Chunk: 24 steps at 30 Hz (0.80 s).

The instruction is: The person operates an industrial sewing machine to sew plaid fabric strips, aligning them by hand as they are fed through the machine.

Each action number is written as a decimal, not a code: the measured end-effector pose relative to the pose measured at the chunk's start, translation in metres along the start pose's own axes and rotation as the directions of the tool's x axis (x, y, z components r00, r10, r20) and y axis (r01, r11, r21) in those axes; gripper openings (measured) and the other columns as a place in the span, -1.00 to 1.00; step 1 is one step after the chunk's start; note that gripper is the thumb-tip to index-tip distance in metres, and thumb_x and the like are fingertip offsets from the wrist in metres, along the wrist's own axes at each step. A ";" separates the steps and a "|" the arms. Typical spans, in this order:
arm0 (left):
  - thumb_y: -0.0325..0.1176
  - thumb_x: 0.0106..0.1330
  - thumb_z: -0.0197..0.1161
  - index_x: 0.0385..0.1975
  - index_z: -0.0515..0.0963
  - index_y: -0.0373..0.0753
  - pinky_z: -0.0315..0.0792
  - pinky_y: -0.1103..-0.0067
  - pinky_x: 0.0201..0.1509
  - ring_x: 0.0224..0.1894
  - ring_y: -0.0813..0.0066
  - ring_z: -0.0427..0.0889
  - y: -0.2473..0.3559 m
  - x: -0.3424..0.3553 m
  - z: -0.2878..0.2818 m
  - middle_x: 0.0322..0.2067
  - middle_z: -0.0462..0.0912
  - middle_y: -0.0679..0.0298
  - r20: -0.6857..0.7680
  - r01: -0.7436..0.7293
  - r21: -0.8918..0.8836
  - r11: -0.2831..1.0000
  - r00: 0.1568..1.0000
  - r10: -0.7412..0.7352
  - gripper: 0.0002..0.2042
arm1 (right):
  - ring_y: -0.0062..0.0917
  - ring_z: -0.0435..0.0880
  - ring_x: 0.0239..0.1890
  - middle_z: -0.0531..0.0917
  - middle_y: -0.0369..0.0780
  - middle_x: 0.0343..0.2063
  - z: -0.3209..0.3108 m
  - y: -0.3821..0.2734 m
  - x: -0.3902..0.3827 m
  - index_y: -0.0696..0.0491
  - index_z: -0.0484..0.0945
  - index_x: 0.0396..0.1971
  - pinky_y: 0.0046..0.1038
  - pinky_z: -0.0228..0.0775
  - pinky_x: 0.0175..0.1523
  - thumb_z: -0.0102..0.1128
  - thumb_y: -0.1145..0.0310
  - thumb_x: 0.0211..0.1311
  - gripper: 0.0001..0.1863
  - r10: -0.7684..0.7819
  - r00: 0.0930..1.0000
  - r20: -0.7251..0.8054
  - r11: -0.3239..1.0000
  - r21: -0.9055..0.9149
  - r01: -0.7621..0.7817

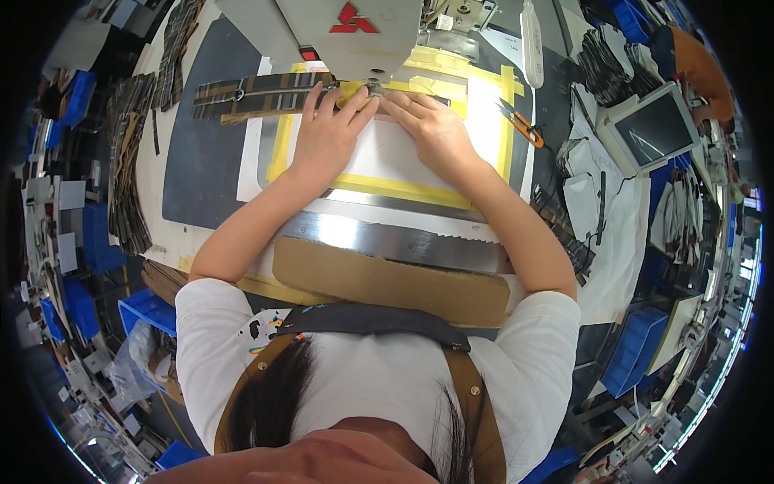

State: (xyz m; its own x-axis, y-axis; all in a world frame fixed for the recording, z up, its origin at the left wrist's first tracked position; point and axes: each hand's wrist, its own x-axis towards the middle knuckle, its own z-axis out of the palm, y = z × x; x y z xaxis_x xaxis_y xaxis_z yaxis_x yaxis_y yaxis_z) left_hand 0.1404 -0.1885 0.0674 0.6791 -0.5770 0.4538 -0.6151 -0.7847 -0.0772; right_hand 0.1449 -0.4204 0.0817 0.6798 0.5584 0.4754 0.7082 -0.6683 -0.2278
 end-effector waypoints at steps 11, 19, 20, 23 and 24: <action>-0.50 0.21 0.28 0.26 0.59 -0.10 0.13 0.04 0.58 0.22 0.14 0.52 0.000 -0.001 0.003 0.25 0.61 0.29 -0.020 0.012 -0.032 0.999 1.000 -0.012 -0.47 | -0.31 0.70 -0.03 0.75 -0.21 0.08 0.002 0.001 0.000 0.13 0.67 0.09 -0.34 0.64 0.08 0.23 0.67 0.04 -0.48 0.025 0.999 -0.030 1.000 0.003 -0.025; -0.50 0.22 0.26 0.25 0.59 -0.09 0.12 0.04 0.59 0.21 0.17 0.52 -0.001 -0.001 0.003 0.24 0.62 0.31 -0.015 0.014 -0.026 1.000 1.000 -0.014 -0.48 | -0.32 0.68 -0.07 0.74 -0.24 0.09 0.011 -0.001 -0.002 0.11 0.67 0.08 -0.35 0.64 0.02 0.23 0.65 0.04 -0.49 0.032 0.997 -0.067 0.996 -0.081 -0.038; -0.50 0.23 0.26 0.25 0.59 -0.09 0.12 0.04 0.59 0.21 0.17 0.52 -0.001 -0.001 0.003 0.24 0.62 0.32 -0.011 0.016 -0.024 1.000 1.000 -0.016 -0.48 | -0.33 0.67 -0.08 0.73 -0.25 0.10 0.008 -0.003 0.000 0.11 0.66 0.09 -0.35 0.64 0.02 0.23 0.64 0.03 -0.48 0.043 0.997 -0.060 0.996 -0.081 -0.048; -0.49 0.23 0.26 0.26 0.59 -0.07 0.12 0.04 0.59 0.22 0.18 0.52 -0.001 -0.001 0.003 0.25 0.62 0.34 -0.003 0.023 -0.023 0.999 1.000 -0.023 -0.48 | -0.32 0.66 -0.04 0.72 -0.24 0.12 0.007 -0.005 0.000 0.10 0.66 0.14 -0.35 0.62 0.08 0.22 0.63 0.05 -0.44 0.079 0.997 -0.012 0.993 -0.089 -0.080; -0.49 0.23 0.26 0.26 0.59 -0.07 0.12 0.04 0.59 0.22 0.18 0.52 -0.001 -0.001 0.002 0.25 0.62 0.34 -0.003 0.023 -0.024 0.999 1.000 -0.023 -0.48 | -0.31 0.67 0.00 0.72 -0.22 0.14 0.007 -0.005 -0.001 0.10 0.67 0.19 -0.34 0.61 0.15 0.21 0.63 0.08 -0.42 0.103 0.994 0.027 0.990 -0.097 -0.100</action>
State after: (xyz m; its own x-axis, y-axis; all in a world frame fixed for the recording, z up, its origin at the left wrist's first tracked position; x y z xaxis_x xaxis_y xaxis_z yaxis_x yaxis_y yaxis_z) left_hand 0.1411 -0.1872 0.0649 0.6916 -0.5582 0.4583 -0.6088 -0.7920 -0.0460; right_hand 0.1423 -0.4140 0.0767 0.7540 0.5001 0.4259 0.6152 -0.7649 -0.1909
